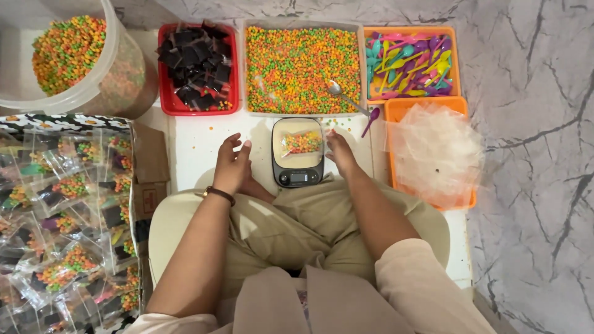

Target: The person packages small colorful candies by scooping them into clear plastic bags, weighing the bags on a digital scale, and sealing the bags by hand using a small piece of tape or adhesive.

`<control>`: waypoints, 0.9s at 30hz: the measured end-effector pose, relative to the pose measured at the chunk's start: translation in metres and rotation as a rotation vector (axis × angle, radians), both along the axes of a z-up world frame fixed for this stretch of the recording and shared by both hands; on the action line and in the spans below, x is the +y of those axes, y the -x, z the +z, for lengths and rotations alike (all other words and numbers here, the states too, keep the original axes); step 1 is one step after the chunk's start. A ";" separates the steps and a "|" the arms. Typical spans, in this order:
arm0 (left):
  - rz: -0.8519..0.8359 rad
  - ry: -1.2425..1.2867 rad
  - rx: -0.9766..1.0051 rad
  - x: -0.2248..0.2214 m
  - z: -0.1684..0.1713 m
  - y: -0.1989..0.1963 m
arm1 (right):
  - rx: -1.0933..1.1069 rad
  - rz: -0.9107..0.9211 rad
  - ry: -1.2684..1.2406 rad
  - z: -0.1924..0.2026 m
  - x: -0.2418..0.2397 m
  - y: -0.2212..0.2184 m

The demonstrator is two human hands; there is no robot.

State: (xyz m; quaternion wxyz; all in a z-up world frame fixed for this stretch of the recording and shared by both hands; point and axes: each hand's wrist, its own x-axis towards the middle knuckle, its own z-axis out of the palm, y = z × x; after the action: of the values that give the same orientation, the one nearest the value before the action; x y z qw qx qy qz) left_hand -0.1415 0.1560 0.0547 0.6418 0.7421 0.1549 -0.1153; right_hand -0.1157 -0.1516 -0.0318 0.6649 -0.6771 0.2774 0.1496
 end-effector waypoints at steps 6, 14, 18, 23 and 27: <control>-0.030 -0.014 -0.011 0.005 -0.011 -0.002 | 0.033 -0.046 -0.139 0.024 -0.001 -0.002; -0.056 -0.041 -0.021 0.003 -0.003 -0.001 | 0.087 -0.069 -0.272 0.006 -0.013 -0.006; -0.069 -0.042 -0.014 0.003 -0.001 -0.001 | 0.096 -0.060 -0.245 -0.017 -0.021 -0.007; -0.086 -0.052 -0.009 0.002 -0.002 0.000 | 0.044 -0.075 -0.072 -0.048 -0.026 -0.006; -0.107 -0.091 0.019 0.002 -0.004 -0.001 | -0.057 0.020 0.104 -0.069 -0.031 -0.007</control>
State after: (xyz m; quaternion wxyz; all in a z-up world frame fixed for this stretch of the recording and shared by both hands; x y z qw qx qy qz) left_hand -0.1401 0.1581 0.0506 0.5989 0.7766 0.1263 -0.1492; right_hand -0.1084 -0.1822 -0.1008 0.6349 -0.7176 0.2590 0.1223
